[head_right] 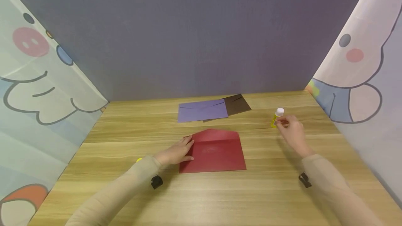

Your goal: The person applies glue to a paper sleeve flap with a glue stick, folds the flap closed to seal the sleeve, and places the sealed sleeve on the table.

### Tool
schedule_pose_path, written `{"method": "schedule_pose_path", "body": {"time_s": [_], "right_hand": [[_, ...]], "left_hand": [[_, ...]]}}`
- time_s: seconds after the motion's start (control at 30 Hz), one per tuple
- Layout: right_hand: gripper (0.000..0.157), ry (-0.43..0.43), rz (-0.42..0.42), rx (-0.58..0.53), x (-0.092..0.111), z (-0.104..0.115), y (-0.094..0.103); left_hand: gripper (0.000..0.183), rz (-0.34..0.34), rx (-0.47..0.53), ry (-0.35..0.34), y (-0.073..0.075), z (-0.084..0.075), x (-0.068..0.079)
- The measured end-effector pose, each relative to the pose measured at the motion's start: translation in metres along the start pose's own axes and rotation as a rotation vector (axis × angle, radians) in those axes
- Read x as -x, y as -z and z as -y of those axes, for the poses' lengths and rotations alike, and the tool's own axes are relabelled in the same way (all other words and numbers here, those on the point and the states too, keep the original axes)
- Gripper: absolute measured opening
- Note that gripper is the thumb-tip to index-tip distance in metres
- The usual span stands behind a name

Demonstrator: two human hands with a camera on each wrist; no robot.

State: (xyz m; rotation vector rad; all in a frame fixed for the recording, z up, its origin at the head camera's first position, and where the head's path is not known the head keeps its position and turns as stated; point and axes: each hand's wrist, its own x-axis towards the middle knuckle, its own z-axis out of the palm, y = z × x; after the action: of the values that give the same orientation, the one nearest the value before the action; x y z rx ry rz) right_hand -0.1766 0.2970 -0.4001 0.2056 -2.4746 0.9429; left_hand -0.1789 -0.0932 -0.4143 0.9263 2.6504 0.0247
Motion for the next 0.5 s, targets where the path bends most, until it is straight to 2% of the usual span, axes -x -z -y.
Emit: {"method": "schedule_pose_path", "body": {"time_s": [0.1, 0.2, 0.5], "right_hand": [[0.022, -0.136, -0.002, -0.029, -0.002, -0.004, 0.005], [0.032, -0.232, 0.027, -0.054, -0.005, -0.006, 0.008], [0.06, -0.329, 0.174, -0.183, -0.013, -0.01, 0.006]], "left_hand": [[0.067, 0.002, -0.006, 0.001, 0.0, 0.0, 0.0], [0.067, 0.001, -0.015, 0.003, 0.0, 0.0, -0.001], [0.067, -0.004, -0.025, 0.0, 0.001, 0.0, -0.001]]}}
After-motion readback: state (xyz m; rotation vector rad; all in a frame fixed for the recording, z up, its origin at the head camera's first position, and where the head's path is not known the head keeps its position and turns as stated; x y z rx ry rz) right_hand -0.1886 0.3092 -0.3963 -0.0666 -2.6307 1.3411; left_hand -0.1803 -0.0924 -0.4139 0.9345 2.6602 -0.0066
